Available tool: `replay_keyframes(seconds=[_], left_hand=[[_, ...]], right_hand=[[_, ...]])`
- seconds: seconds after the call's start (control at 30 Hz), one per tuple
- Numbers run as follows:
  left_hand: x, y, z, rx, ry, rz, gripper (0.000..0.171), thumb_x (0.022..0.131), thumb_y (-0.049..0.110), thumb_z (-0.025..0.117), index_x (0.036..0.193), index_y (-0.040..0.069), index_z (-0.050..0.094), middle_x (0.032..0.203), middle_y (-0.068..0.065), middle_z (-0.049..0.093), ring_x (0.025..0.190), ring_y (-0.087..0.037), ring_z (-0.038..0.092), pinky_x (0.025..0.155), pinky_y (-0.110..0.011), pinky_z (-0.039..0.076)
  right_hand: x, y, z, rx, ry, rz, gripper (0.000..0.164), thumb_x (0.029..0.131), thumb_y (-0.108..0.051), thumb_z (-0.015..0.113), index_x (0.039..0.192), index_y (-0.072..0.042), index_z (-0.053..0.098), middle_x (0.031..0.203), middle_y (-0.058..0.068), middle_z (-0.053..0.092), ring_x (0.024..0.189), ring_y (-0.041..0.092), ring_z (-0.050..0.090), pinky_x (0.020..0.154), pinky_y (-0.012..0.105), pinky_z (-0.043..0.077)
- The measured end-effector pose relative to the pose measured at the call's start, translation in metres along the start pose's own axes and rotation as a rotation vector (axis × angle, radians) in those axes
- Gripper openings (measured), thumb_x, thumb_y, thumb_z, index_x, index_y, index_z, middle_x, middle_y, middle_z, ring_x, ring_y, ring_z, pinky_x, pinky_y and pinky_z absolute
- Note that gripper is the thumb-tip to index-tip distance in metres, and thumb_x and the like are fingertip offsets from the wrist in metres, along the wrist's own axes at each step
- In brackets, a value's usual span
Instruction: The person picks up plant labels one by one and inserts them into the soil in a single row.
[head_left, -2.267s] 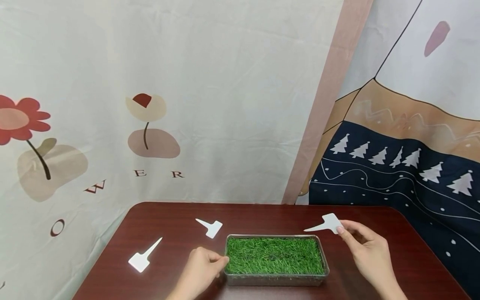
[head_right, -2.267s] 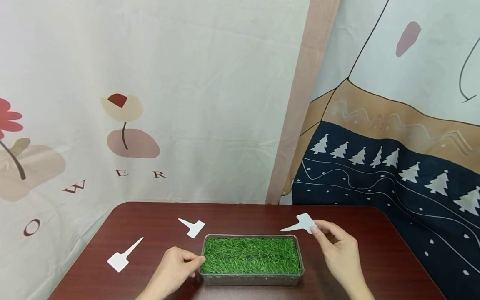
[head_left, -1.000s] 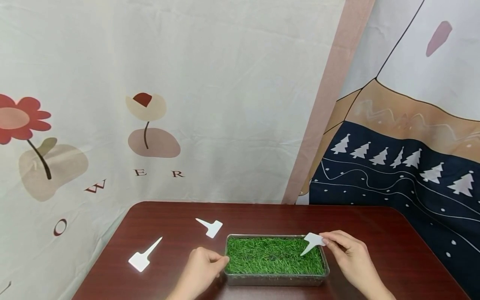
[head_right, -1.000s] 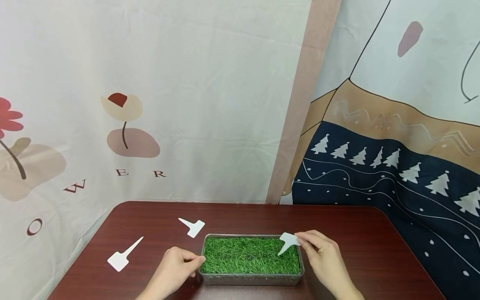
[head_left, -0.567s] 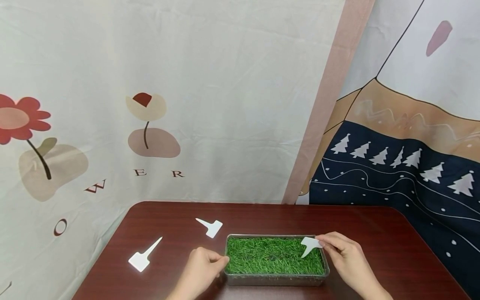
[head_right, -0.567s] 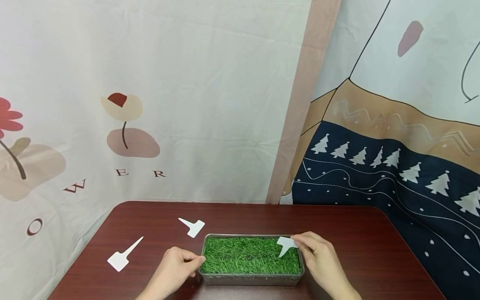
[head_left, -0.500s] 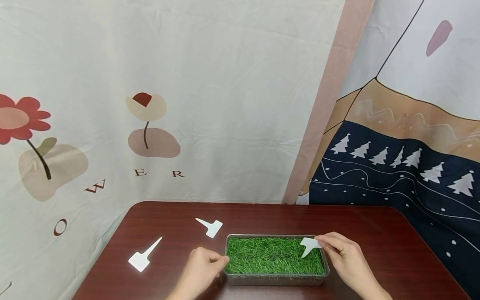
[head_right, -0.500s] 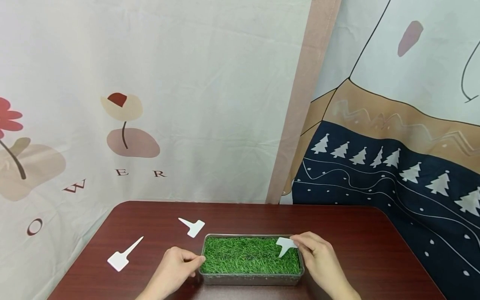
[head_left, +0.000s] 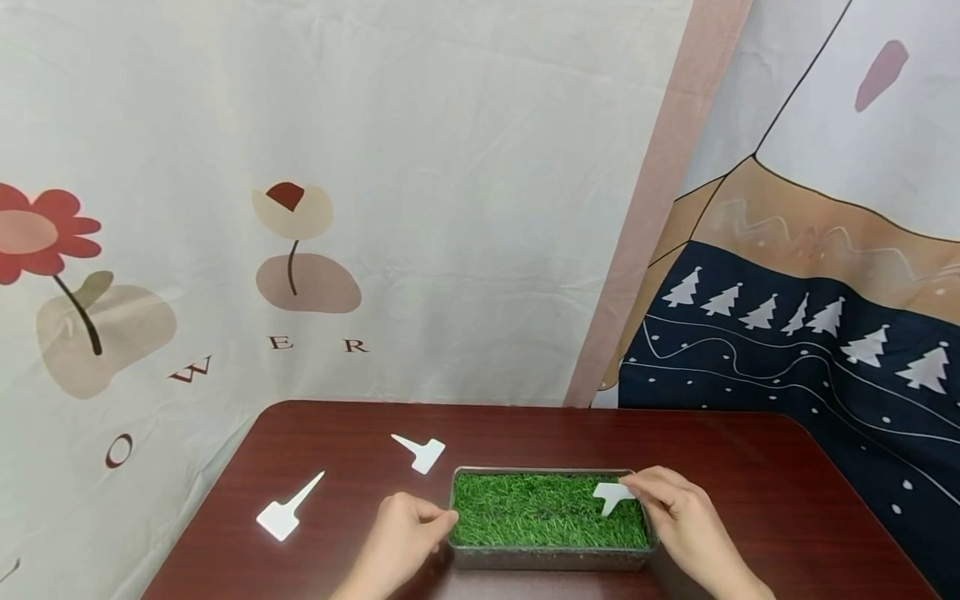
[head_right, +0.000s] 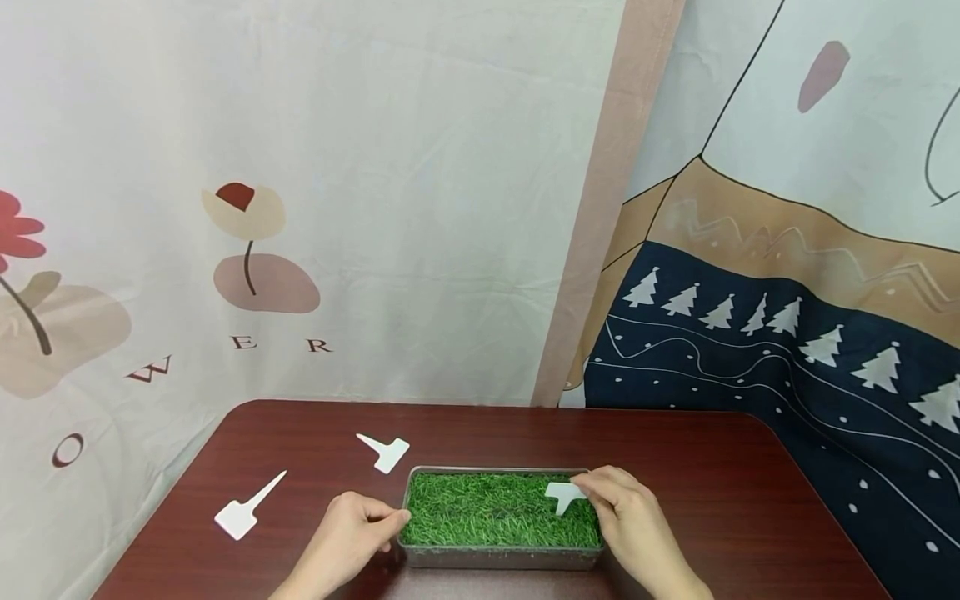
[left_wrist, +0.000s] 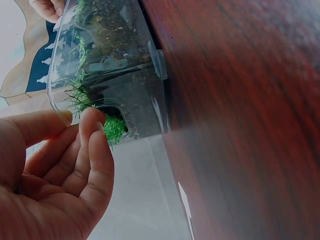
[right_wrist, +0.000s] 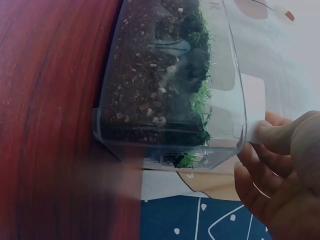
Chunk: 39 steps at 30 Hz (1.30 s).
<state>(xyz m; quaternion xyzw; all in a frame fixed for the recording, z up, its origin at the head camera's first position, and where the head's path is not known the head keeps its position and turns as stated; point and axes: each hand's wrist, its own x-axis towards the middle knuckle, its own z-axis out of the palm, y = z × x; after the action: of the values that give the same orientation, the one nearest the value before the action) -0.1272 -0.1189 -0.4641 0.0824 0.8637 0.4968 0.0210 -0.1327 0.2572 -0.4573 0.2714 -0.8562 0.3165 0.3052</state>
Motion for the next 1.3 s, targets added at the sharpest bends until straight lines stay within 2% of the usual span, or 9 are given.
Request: replay_keyframes(seconds=[0.4, 0.83, 1.03, 1.2, 1.3], left_hand=[[0.001, 0.003, -0.001, 0.01, 0.002, 0.003, 0.015, 0.092, 0.022, 0.078, 0.082, 0.011, 0.083, 0.056, 0.003, 0.065, 0.046, -0.009, 0.052, 0.061, -0.025, 0.051], [0.0, 0.001, 0.0, 0.013, -0.002, 0.002, 0.016, 0.093, 0.022, 0.077, 0.083, 0.011, 0.083, 0.056, 0.003, 0.065, 0.046, -0.008, 0.051, 0.06, -0.024, 0.05], [0.0, 0.001, 0.0, 0.024, -0.002, 0.008, 0.016, 0.093, 0.023, 0.077, 0.082, 0.012, 0.083, 0.056, 0.003, 0.065, 0.047, -0.008, 0.051, 0.061, -0.024, 0.05], [0.0, 0.0, 0.0, 0.029, -0.002, 0.015, 0.017, 0.093, 0.023, 0.077, 0.081, 0.013, 0.083, 0.056, 0.004, 0.065, 0.047, -0.008, 0.052, 0.065, -0.025, 0.052], [-0.001, 0.001, -0.001, 0.03, -0.002, 0.015, 0.017, 0.093, 0.023, 0.077, 0.081, 0.013, 0.083, 0.055, 0.004, 0.065, 0.048, -0.008, 0.053, 0.066, -0.025, 0.052]], right_hand=[[0.0, -0.007, 0.009, -0.017, -0.019, -0.019, 0.043, 0.068, 0.021, 0.083, 0.101, -0.007, 0.081, 0.096, -0.008, 0.072, 0.085, 0.009, 0.068, 0.072, 0.01, 0.051], [0.001, -0.008, 0.01, -0.008, 0.015, -0.021, 0.043, 0.069, 0.021, 0.084, 0.103, -0.005, 0.08, 0.095, -0.006, 0.073, 0.081, 0.007, 0.067, 0.069, 0.01, 0.05], [0.002, -0.01, 0.004, -0.04, 0.016, 0.063, 0.038, 0.075, 0.013, 0.085, 0.107, -0.007, 0.08, 0.101, -0.006, 0.074, 0.086, 0.007, 0.069, 0.071, 0.01, 0.049], [0.004, -0.01, -0.008, -0.089, 0.002, 0.208, 0.028, 0.084, 0.006, 0.082, 0.106, -0.011, 0.08, 0.102, -0.009, 0.074, 0.088, 0.006, 0.069, 0.071, 0.012, 0.051], [0.006, -0.01, -0.015, -0.131, -0.016, 0.31, 0.018, 0.089, -0.001, 0.08, 0.102, -0.014, 0.081, 0.099, -0.009, 0.074, 0.086, 0.008, 0.07, 0.067, 0.02, 0.054]])
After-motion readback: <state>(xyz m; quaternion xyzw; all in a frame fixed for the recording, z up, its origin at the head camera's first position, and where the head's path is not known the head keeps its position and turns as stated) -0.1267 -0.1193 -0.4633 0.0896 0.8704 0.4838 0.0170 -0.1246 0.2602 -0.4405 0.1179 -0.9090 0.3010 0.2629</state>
